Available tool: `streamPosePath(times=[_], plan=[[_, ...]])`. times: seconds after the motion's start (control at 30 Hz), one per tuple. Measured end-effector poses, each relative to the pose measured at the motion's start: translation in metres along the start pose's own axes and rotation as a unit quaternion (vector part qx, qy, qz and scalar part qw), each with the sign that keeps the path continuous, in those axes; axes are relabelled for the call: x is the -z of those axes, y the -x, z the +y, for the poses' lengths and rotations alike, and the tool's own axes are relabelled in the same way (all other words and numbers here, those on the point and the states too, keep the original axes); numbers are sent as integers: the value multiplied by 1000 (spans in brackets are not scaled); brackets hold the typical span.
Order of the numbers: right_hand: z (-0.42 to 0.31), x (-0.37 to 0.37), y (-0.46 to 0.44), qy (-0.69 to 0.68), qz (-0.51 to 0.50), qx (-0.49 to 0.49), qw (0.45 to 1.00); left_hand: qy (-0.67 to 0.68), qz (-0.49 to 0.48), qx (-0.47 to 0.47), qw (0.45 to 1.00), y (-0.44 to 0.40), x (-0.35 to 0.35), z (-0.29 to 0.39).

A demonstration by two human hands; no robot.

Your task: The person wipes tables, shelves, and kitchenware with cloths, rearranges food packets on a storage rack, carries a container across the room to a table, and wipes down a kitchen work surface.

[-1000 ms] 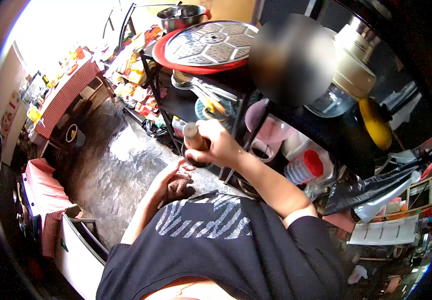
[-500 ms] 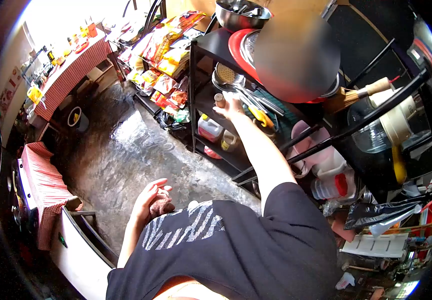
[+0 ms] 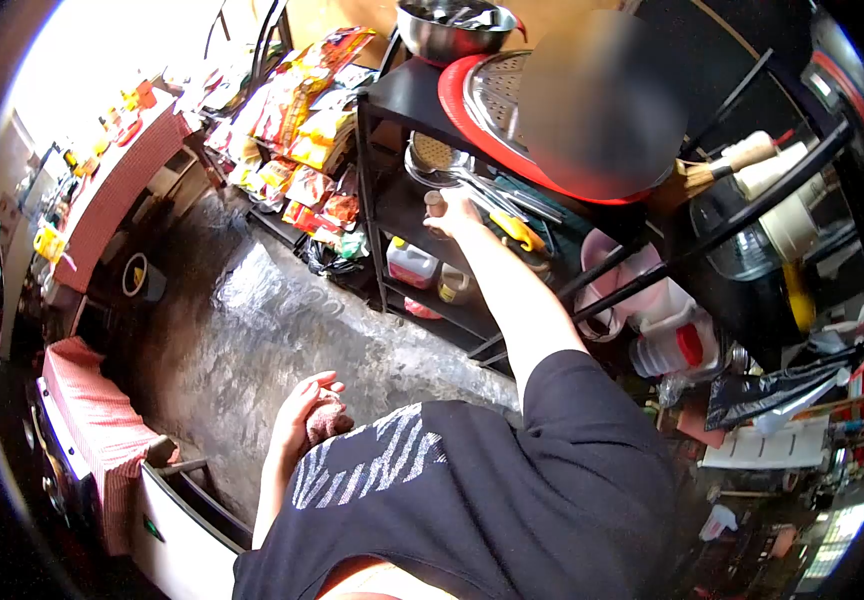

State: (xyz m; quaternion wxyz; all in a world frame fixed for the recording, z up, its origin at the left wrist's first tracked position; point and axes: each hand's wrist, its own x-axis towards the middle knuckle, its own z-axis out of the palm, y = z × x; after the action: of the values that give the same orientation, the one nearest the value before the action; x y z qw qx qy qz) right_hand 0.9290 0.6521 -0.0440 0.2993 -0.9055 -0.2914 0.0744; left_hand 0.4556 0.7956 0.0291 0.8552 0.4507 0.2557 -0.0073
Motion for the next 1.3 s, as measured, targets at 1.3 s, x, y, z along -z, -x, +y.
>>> streamPosePath(times=[1.3], plan=[[259, 267, 483, 224, 301, -255, 891, -144, -315, 99, 933, -101, -362, -121]])
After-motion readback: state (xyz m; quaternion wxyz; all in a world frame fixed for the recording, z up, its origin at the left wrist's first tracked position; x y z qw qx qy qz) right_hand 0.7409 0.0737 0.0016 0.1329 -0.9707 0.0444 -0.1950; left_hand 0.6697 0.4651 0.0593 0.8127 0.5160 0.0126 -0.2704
